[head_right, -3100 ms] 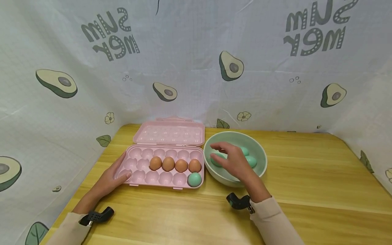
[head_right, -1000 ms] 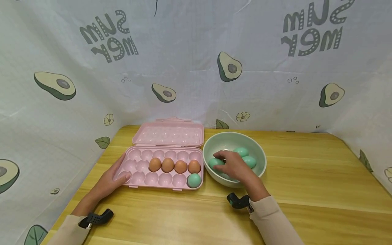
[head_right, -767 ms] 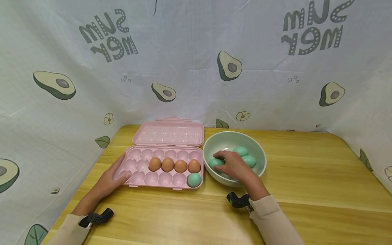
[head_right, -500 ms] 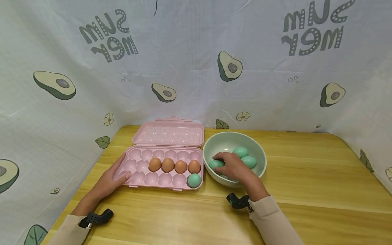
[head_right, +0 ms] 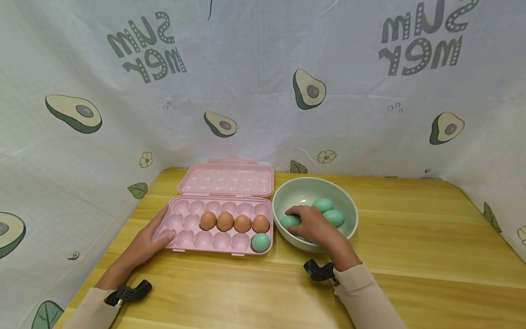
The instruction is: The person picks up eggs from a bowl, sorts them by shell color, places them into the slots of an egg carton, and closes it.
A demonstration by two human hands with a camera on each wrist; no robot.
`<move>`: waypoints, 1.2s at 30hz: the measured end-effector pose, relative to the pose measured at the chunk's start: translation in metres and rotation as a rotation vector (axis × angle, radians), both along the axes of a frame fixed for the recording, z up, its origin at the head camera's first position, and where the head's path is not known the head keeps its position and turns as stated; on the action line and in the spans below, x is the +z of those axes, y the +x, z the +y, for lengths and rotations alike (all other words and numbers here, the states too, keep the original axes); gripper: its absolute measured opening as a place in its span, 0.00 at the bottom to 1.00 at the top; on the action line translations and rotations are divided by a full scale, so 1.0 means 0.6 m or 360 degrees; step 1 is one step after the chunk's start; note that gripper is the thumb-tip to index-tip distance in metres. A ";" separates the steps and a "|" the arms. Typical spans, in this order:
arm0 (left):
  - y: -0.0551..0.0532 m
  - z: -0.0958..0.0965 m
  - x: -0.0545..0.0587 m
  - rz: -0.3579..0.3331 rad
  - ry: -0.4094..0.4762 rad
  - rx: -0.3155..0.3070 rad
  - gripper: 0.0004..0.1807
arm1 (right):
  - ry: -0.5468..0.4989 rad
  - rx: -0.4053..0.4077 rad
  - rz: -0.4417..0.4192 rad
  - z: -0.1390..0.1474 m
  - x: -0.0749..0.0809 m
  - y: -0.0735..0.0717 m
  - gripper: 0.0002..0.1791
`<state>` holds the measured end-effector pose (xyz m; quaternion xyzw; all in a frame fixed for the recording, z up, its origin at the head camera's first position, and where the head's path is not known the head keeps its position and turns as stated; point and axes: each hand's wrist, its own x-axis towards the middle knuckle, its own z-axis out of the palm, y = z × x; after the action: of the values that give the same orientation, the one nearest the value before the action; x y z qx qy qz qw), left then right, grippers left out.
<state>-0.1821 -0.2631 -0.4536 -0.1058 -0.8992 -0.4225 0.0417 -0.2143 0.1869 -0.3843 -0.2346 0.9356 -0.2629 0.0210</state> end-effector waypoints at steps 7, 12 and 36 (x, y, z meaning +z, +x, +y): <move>-0.001 -0.003 -0.002 0.0036 -0.0014 -0.0004 0.49 | 0.0008 -0.0002 0.0010 -0.001 0.000 -0.001 0.18; -0.003 -0.004 -0.006 0.0042 -0.0014 -0.0009 0.48 | 0.0015 0.0000 0.0015 0.001 -0.003 -0.002 0.17; -0.001 -0.003 -0.006 0.0031 -0.0022 -0.0002 0.49 | -0.0086 -0.0009 0.0103 0.003 -0.002 -0.003 0.18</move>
<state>-0.1825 -0.2648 -0.4574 -0.1109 -0.9015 -0.4153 0.0494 -0.2162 0.1885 -0.3858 -0.2408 0.9290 -0.2805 -0.0163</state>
